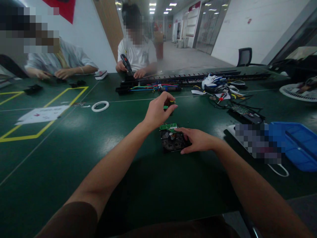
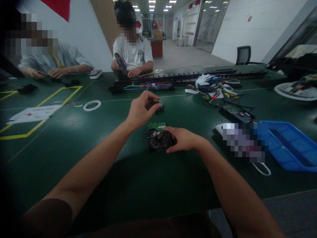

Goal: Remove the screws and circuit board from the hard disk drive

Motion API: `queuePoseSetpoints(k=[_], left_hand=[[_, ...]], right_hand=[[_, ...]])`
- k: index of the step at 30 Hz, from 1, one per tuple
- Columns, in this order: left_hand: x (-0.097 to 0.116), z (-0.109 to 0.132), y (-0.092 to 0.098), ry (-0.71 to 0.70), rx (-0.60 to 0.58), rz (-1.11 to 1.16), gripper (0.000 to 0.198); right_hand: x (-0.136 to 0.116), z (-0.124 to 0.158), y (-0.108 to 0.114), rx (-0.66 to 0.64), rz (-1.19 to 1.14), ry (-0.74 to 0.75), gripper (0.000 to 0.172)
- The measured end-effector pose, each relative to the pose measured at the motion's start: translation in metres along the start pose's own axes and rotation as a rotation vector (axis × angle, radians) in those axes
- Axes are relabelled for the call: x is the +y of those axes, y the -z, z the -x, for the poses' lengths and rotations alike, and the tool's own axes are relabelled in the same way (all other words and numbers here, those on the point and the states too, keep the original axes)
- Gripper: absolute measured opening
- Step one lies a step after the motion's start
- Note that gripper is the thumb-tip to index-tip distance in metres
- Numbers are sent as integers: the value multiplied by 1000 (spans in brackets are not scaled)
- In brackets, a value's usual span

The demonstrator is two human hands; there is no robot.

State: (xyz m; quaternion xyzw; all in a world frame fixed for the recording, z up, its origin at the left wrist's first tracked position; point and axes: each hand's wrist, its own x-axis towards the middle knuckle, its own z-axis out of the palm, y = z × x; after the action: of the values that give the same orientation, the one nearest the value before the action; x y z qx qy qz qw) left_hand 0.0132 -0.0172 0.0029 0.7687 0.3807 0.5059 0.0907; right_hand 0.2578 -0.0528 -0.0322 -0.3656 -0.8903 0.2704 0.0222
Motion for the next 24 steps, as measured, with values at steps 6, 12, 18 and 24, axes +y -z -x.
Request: queuePoseSetpoints(k=[6, 12, 18, 24], left_hand=[[-3, 1, -1, -4, -20, 72, 22], [0, 2, -1, -8, -91, 54, 25], [-1, 4, -2, 19, -187, 71, 44], [1, 2, 1, -102, -98, -181, 37]], right_hand=[[3, -1, -2, 6, 0, 18, 111], [2, -1, -2, 17, 12, 22, 111], [0, -1, 0, 6, 15, 22, 110], [1, -1, -1, 18, 8, 22, 109]])
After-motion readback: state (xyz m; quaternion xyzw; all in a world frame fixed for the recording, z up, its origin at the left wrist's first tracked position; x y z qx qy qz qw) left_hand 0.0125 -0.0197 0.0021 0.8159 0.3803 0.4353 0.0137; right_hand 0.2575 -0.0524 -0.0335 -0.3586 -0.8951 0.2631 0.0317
